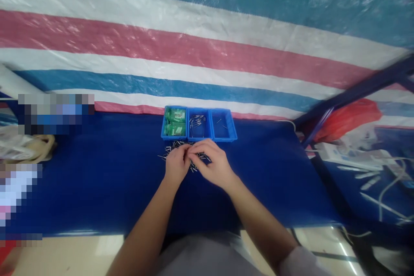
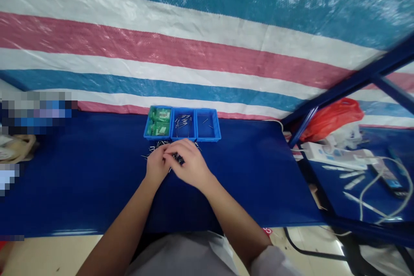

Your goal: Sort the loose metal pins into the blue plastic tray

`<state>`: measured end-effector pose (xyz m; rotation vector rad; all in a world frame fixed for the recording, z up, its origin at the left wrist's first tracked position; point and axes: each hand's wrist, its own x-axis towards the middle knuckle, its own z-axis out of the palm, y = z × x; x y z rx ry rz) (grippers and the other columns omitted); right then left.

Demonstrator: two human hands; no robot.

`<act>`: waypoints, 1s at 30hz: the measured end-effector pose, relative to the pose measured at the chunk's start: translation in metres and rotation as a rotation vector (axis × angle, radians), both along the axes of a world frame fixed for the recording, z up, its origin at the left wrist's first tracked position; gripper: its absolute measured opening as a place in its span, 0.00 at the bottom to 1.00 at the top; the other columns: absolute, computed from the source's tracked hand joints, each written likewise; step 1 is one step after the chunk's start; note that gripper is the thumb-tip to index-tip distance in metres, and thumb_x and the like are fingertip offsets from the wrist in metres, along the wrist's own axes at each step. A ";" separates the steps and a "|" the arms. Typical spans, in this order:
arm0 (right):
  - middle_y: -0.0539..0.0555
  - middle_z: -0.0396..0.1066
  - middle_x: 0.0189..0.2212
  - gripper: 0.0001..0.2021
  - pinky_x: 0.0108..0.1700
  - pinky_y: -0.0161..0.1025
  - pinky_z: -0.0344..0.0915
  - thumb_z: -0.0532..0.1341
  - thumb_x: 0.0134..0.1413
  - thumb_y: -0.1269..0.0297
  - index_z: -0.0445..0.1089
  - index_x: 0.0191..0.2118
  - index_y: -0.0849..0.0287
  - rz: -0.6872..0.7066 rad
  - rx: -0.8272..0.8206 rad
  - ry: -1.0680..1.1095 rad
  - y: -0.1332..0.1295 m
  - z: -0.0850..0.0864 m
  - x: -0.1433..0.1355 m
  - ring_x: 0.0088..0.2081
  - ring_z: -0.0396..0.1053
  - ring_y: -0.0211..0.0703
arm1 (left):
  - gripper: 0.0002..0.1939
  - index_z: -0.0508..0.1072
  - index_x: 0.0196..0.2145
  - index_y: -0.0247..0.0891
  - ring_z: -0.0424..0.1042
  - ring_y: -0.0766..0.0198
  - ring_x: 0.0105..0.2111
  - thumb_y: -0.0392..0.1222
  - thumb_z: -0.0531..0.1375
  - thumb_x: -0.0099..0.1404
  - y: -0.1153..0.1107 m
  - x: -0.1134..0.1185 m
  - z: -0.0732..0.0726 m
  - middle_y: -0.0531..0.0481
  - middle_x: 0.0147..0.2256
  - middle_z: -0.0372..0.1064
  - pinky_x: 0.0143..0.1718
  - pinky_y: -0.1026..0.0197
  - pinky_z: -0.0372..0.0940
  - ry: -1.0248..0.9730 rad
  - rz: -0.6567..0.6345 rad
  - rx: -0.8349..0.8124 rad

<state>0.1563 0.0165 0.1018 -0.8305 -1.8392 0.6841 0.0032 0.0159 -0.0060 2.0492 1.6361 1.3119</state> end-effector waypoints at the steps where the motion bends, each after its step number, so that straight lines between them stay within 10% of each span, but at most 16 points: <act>1: 0.55 0.77 0.35 0.03 0.45 0.49 0.71 0.62 0.60 0.65 0.74 0.35 0.53 -0.068 0.048 -0.014 0.009 -0.017 0.001 0.40 0.74 0.47 | 0.10 0.74 0.42 0.38 0.76 0.61 0.35 0.43 0.56 0.69 0.001 0.000 0.000 0.47 0.36 0.78 0.40 0.58 0.69 0.025 0.008 0.021; 7: 0.55 0.77 0.38 0.01 0.47 0.49 0.70 0.66 0.57 0.65 0.74 0.35 0.54 -0.183 0.035 -0.034 0.027 -0.072 0.022 0.41 0.73 0.47 | 0.09 0.74 0.38 0.38 0.75 0.65 0.31 0.43 0.55 0.70 0.005 0.001 0.004 0.49 0.34 0.77 0.37 0.63 0.66 0.106 0.046 0.083; 30: 0.53 0.74 0.31 0.09 0.42 0.43 0.69 0.57 0.65 0.63 0.73 0.35 0.55 -0.031 -0.080 -0.133 0.032 -0.073 0.030 0.35 0.70 0.44 | 0.10 0.76 0.43 0.40 0.77 0.63 0.34 0.43 0.58 0.68 0.003 0.004 0.003 0.48 0.35 0.78 0.40 0.60 0.71 0.026 -0.016 0.081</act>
